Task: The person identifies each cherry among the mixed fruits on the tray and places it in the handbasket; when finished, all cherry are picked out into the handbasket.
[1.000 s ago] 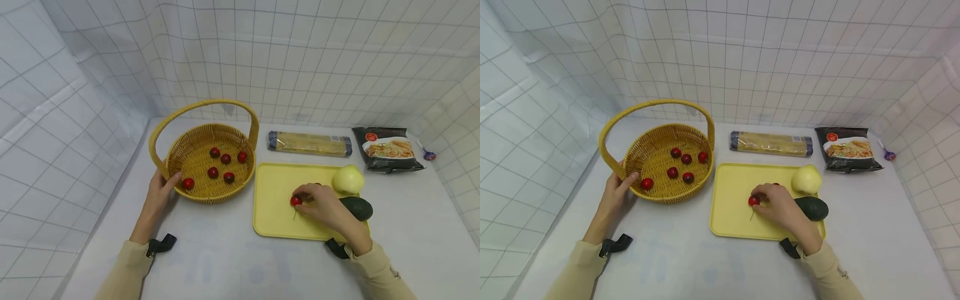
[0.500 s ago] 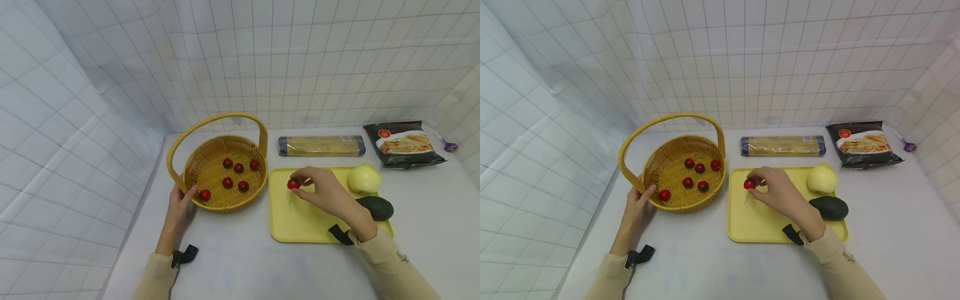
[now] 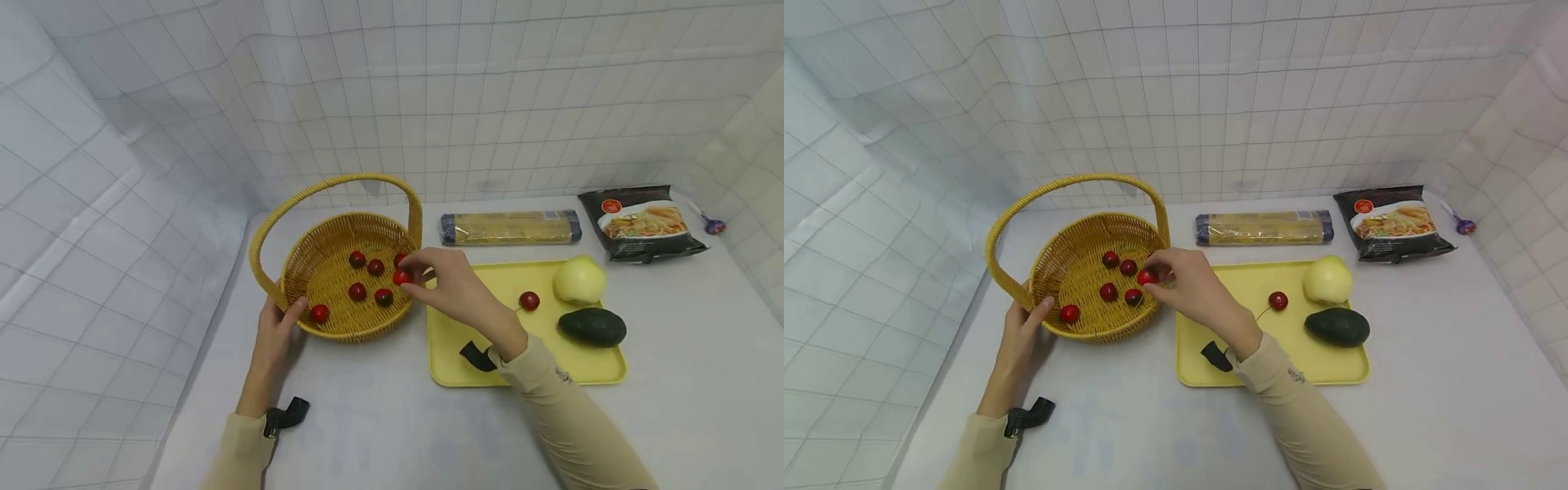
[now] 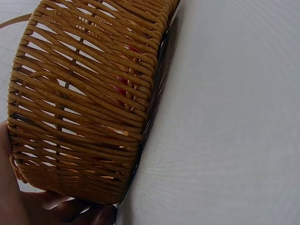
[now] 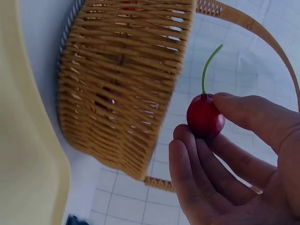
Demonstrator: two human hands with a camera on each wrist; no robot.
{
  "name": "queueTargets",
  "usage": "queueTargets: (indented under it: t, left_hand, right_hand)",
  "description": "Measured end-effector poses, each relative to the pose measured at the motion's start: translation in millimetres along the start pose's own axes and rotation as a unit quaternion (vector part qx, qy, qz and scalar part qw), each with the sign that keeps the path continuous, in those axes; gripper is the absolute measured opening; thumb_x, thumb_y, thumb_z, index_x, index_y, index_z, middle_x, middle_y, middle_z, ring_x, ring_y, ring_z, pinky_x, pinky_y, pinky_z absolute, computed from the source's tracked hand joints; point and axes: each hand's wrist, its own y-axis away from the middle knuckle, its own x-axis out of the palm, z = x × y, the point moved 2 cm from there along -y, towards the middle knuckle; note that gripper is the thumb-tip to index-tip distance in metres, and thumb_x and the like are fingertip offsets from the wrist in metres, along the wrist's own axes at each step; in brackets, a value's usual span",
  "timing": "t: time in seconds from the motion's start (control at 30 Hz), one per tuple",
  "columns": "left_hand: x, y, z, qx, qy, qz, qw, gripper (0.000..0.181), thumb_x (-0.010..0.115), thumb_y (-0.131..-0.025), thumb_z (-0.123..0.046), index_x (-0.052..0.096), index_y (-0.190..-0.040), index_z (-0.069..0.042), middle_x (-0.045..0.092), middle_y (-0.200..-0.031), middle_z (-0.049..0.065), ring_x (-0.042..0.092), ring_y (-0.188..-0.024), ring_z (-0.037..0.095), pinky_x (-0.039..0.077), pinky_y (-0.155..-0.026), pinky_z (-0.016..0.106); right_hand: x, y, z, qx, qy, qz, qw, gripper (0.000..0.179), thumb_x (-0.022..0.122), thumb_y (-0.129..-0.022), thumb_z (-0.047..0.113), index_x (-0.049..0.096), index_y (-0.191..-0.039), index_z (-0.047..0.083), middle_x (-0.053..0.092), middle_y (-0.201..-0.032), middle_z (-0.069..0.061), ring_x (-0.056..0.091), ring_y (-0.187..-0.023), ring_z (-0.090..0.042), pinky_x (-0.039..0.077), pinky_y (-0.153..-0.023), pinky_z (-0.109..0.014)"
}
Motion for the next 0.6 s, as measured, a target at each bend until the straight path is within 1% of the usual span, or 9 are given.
queueTargets:
  t: [0.13,0.2,0.3,0.43,0.53,0.6]
  left_hand:
    - [5.6,-3.0,1.2,0.0,0.0,0.009,1.0,0.058,0.058,-0.109,-0.026,0.039,-0.162,-0.012,0.054,-0.154,0.015,0.052,-0.14,0.028,0.038,-0.106,0.013]
    - [5.6,-3.0,1.3,-0.007,0.001,0.011,0.9999,0.059,0.058,-0.109,-0.026,0.038,-0.162,-0.011,0.053,-0.155,0.016,0.051,-0.141,0.027,0.038,-0.107,0.014]
    - [0.9,-3.0,0.0,-0.01,-0.003,0.005,0.9999,0.059,0.058,-0.109,-0.026,0.038,-0.162,-0.009,0.053,-0.153,0.017,0.052,-0.138,0.021,0.037,-0.106,0.013]
    - [-5.0,-3.7,-2.7,0.0,-0.01,-0.003,0.9999,0.057,0.057,-0.109,-0.025,0.04,-0.16,-0.007,0.056,-0.148,0.018,0.054,-0.129,0.01,0.038,-0.103,0.011]
    - [-3.4,-3.2,-3.3,0.008,-0.009,0.006,0.9999,0.056,0.057,-0.109,-0.024,0.04,-0.159,-0.006,0.057,-0.146,0.02,0.055,-0.126,0.007,0.039,-0.101,0.011]
    - [-0.9,-2.5,-3.2,0.011,-0.006,0.006,0.9999,0.056,0.057,-0.109,-0.023,0.04,-0.159,-0.005,0.057,-0.145,0.021,0.055,-0.125,0.006,0.04,-0.1,0.01]
  right_hand:
    - [9.3,-1.9,-2.9,0.031,-0.001,0.01,0.9995,0.026,0.08,-0.094,0.011,0.074,-0.118,0.002,0.075,-0.102,-0.006,0.07,-0.089,-0.021,0.06,-0.082,-0.04]
    - [14.3,-2.4,-4.2,0.04,0.004,0.016,0.9991,0.027,0.081,-0.094,0.012,0.074,-0.118,0.002,0.075,-0.103,-0.006,0.07,-0.09,-0.02,0.06,-0.082,-0.039]
    - [23.0,-5.3,-3.8,0.036,0.016,0.023,0.999,0.027,0.08,-0.095,0.014,0.074,-0.118,0.003,0.075,-0.104,-0.006,0.07,-0.092,-0.018,0.059,-0.082,-0.034]
    - [32.6,-9.6,-1.8,0.021,0.032,0.028,0.9989,0.026,0.08,-0.095,0.014,0.074,-0.117,0.002,0.075,-0.104,-0.007,0.071,-0.092,-0.018,0.058,-0.083,-0.03]
    - [36.3,-8.9,-1.4,0.024,0.033,0.018,0.999,0.027,0.081,-0.093,0.01,0.073,-0.118,0.001,0.075,-0.103,-0.008,0.071,-0.09,-0.018,0.059,-0.081,-0.03]
    - [37.1,-8.0,-1.5,0.025,0.025,0.006,0.9994,0.028,0.08,-0.093,0.008,0.073,-0.12,0.001,0.075,-0.104,-0.01,0.072,-0.09,-0.019,0.059,-0.081,-0.029]
